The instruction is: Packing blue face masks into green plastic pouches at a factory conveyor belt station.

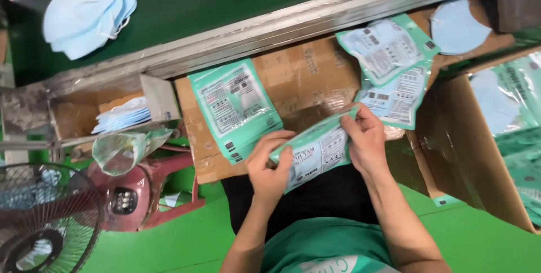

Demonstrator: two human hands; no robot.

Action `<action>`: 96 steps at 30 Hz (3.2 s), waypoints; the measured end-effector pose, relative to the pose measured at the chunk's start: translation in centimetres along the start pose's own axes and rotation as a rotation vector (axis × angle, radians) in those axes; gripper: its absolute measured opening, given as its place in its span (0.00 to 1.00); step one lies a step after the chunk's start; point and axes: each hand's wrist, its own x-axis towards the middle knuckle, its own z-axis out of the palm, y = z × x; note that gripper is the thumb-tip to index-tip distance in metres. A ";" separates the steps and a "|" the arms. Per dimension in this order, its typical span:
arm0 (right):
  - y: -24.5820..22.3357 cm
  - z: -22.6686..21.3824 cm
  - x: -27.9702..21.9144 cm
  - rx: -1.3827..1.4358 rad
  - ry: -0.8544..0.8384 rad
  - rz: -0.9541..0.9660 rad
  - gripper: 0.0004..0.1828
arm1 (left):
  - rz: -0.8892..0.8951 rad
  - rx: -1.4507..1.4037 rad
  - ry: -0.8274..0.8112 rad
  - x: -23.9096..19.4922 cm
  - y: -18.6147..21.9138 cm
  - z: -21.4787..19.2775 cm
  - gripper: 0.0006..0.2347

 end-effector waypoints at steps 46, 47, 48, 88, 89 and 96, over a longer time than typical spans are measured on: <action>-7.6 -34.7 10.6 -1.640 0.402 -0.382 0.22 | 0.427 0.907 0.187 23.3 -8.0 -6.3 0.41; -7.9 -29.6 10.4 -1.640 0.398 -0.405 0.22 | 0.431 0.904 0.207 26.2 -11.1 -6.7 0.41; -8.3 -24.3 9.3 -1.611 0.323 -0.616 0.22 | 0.397 1.029 0.189 29.3 -14.1 -6.8 0.40; 1.2 -2.8 1.3 -0.874 -0.285 -0.206 0.67 | 0.039 0.041 -0.351 -2.6 -12.8 7.7 0.46; 1.3 -3.0 1.3 -0.876 -0.286 -0.212 0.67 | 0.045 0.040 -0.350 -3.0 -13.1 7.9 0.46; 3.7 -5.3 0.1 -0.717 -0.234 -0.240 0.70 | 0.092 0.083 -0.240 -2.7 -10.4 7.3 0.45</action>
